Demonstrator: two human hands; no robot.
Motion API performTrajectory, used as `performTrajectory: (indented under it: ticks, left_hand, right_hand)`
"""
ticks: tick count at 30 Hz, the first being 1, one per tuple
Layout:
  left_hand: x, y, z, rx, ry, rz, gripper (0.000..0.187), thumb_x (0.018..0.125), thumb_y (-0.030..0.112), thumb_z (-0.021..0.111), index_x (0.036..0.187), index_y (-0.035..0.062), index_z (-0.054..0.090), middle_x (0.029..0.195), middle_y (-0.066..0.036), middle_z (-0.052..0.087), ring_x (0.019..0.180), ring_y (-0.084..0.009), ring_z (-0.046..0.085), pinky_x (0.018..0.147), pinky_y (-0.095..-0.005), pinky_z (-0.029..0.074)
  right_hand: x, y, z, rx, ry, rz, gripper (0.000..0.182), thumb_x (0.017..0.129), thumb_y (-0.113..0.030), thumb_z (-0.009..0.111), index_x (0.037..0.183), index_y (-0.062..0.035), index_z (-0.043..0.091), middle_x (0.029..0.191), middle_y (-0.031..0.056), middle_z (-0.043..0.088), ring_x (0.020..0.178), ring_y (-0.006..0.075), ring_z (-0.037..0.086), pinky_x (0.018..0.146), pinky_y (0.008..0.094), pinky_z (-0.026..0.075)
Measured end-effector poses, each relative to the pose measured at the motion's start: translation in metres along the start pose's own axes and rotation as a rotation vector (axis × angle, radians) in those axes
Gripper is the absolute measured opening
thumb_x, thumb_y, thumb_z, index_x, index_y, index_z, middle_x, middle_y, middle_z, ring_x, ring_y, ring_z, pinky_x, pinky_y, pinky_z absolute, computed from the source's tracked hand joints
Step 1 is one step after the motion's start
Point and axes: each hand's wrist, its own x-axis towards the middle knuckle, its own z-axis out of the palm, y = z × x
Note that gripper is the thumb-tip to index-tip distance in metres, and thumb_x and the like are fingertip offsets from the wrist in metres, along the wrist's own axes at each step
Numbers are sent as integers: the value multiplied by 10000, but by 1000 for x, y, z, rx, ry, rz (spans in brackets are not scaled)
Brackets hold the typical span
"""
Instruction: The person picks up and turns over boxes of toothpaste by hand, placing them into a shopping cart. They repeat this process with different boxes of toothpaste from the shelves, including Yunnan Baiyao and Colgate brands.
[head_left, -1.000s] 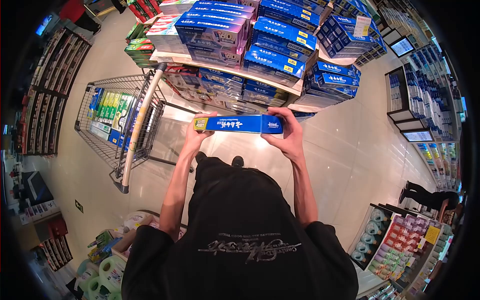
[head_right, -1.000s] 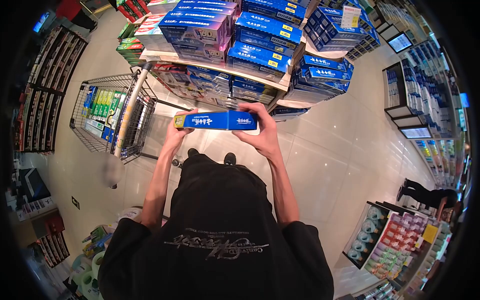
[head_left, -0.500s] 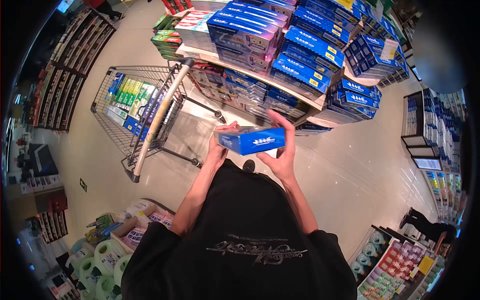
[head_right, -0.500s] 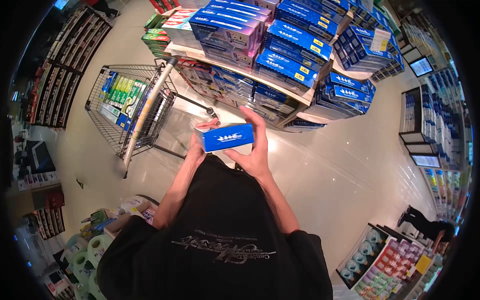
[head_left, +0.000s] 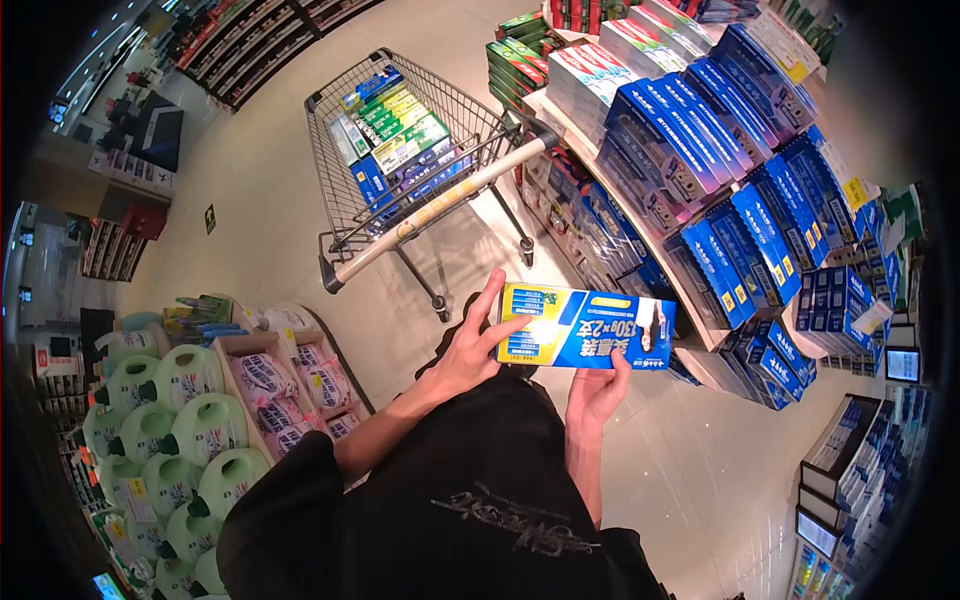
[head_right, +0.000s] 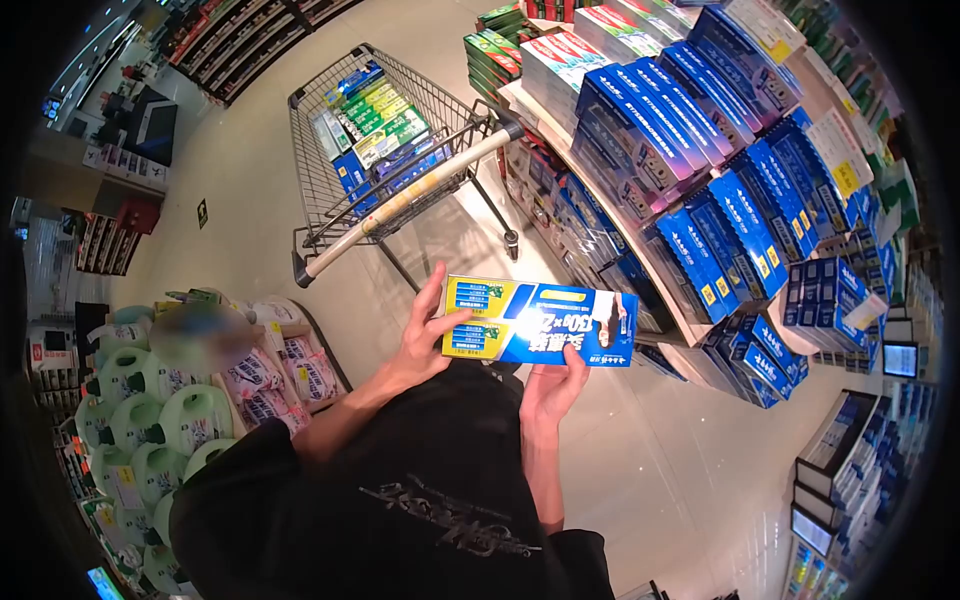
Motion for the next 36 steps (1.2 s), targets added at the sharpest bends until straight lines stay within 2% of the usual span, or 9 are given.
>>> performTrajectory:
  ticks: [1, 4, 7, 10, 15, 21, 26, 30, 36]
  left_hand:
    - [-3, 2, -8, 11, 20, -8, 738, 647, -193, 579, 1310, 111, 468, 1496, -215, 243, 1404, -381, 226, 1120, -466, 281]
    - [-2, -7, -39, -728, 78, -572, 849, 732, -124, 445, 1488, 77, 115, 1480, -192, 302, 1391, -307, 287, 1121, -454, 259]
    - [17, -19, -69, -1156, 93, -958, 662, 896, 85, 578, 1451, 59, 219, 1371, -164, 448, 1280, -258, 441, 1051, -428, 365]
    - [50, -17, -79, -653, 140, -892, 562, 907, 200, 627, 1366, 32, 348, 1261, -139, 543, 1147, -227, 557, 946, -397, 478]
    - [89, -101, -141, -849, 515, -1031, 347, 932, 218, 585, 1208, 26, 500, 1108, -97, 629, 954, -173, 648, 768, -335, 578]
    - [117, -334, -228, -807, 787, -994, 321, 911, 203, 625, 1178, 51, 532, 1094, -83, 635, 930, -175, 647, 738, -294, 584]
    - [105, -564, -251, -709, 918, -1031, 427, 879, 256, 672, 1221, 70, 498, 1140, -73, 602, 963, -205, 637, 753, -296, 576]
    - [106, -676, -261, -730, 1010, -1007, 457, 880, 270, 670, 1242, 62, 483, 1140, -79, 599, 959, -230, 642, 734, -307, 585]
    - [109, -771, -269, -678, 924, -1116, 424, 888, 277, 662, 1229, 80, 505, 1142, -93, 597, 963, -231, 639, 744, -325, 582]
  right_hand:
    - [6, 0, 1, -54, -19, -24, 404, 866, -145, 560, 1252, -51, 487, 1207, 62, 590, 1096, 172, 569, 986, 361, 443]
    - [20, 4, 16, -79, -138, 5, 457, 840, -111, 573, 1283, -72, 467, 1226, 64, 565, 1110, 186, 555, 975, 374, 448]
    - [23, 21, 58, -138, -226, -1, 469, 834, -95, 577, 1289, -82, 463, 1221, 59, 556, 1110, 192, 550, 963, 389, 455]
    - [39, 54, 99, -140, -288, 32, 486, 841, -90, 595, 1303, -79, 444, 1234, 65, 539, 1124, 192, 535, 970, 401, 449]
    - [98, 108, 160, -187, -651, 94, 535, 891, -118, 614, 1349, -27, 351, 1216, 154, 550, 1126, 226, 559, 926, 396, 501]
    - [151, 121, 133, -824, -281, 19, 181, 879, 1, 615, 1043, 33, 546, 927, 188, 678, 689, 187, 673, 638, 294, 565]
    - [163, 129, 13, -1228, 25, 63, 168, 949, -105, 469, 1059, -33, 573, 606, -16, 441, 468, 72, 438, 455, 220, 395]
    - [132, 101, -92, -1926, 127, -12, 174, 863, -37, 489, 987, -37, 611, 550, 12, 417, 495, 112, 411, 489, 305, 366]
    - [102, 74, -82, -2144, 305, 104, 220, 824, -9, 505, 1011, -54, 613, 599, 79, 466, 551, 197, 453, 559, 382, 399]
